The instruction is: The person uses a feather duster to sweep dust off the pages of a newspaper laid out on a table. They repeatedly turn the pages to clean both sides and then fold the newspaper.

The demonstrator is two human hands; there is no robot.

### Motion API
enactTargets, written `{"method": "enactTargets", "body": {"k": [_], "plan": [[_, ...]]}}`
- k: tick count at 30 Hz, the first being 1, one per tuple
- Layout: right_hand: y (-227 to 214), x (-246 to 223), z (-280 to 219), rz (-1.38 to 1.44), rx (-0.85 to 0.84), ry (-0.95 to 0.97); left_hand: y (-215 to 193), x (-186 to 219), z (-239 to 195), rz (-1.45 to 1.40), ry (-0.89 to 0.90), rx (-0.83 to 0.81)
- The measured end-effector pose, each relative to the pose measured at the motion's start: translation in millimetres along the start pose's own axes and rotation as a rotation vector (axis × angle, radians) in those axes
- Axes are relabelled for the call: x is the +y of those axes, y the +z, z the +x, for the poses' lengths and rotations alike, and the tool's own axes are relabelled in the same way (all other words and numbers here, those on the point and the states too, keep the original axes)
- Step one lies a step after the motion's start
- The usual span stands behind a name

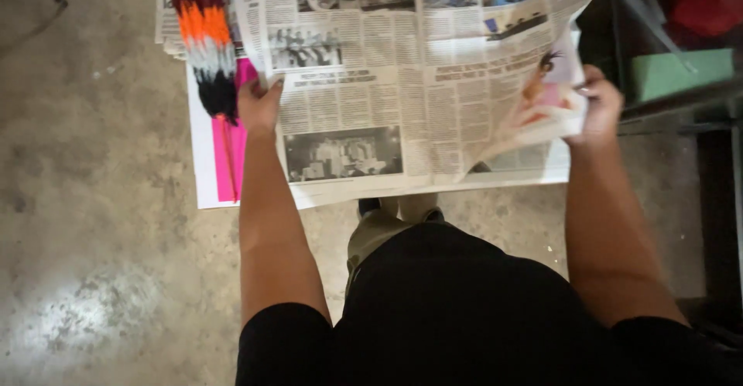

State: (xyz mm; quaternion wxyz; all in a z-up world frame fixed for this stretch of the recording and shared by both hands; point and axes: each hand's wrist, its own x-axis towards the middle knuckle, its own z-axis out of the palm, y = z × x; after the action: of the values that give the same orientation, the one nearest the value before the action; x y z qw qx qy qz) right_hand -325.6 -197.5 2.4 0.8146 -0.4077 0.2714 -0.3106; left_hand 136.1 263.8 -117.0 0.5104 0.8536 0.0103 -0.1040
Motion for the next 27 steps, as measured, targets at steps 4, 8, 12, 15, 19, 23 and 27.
{"method": "enactTargets", "body": {"k": [4,8,12,15,19,23,27], "plan": [[10.7,-0.8,4.7,-0.116,-0.209,-0.076,7.9,23.7,22.8,-0.121,0.152,-0.072],[55.5,14.1,2.0,-0.483,-0.607,-0.571,8.0,60.0,18.7,-0.184,0.096,-0.083],[154.6,20.3,-7.3,-0.229,-1.047,-0.138,20.7,43.2,33.8,-0.150,0.279,0.065],[198.1,17.5,-10.2,-0.077,-1.229,0.168,30.0,35.5,32.1,-0.116,0.481,0.204],[217.6,38.1,21.4,-0.327,-0.131,-0.080,22.3,48.3,19.1,-0.292,0.286,0.040],[202.5,93.5,76.9,-0.877,0.152,0.190,20.6,40.7,30.7,-0.339,0.449,0.053],[256.3,124.4,76.2,-1.051,-0.121,0.155,6.9,53.8,26.2,-0.264,0.443,-0.029]]}}
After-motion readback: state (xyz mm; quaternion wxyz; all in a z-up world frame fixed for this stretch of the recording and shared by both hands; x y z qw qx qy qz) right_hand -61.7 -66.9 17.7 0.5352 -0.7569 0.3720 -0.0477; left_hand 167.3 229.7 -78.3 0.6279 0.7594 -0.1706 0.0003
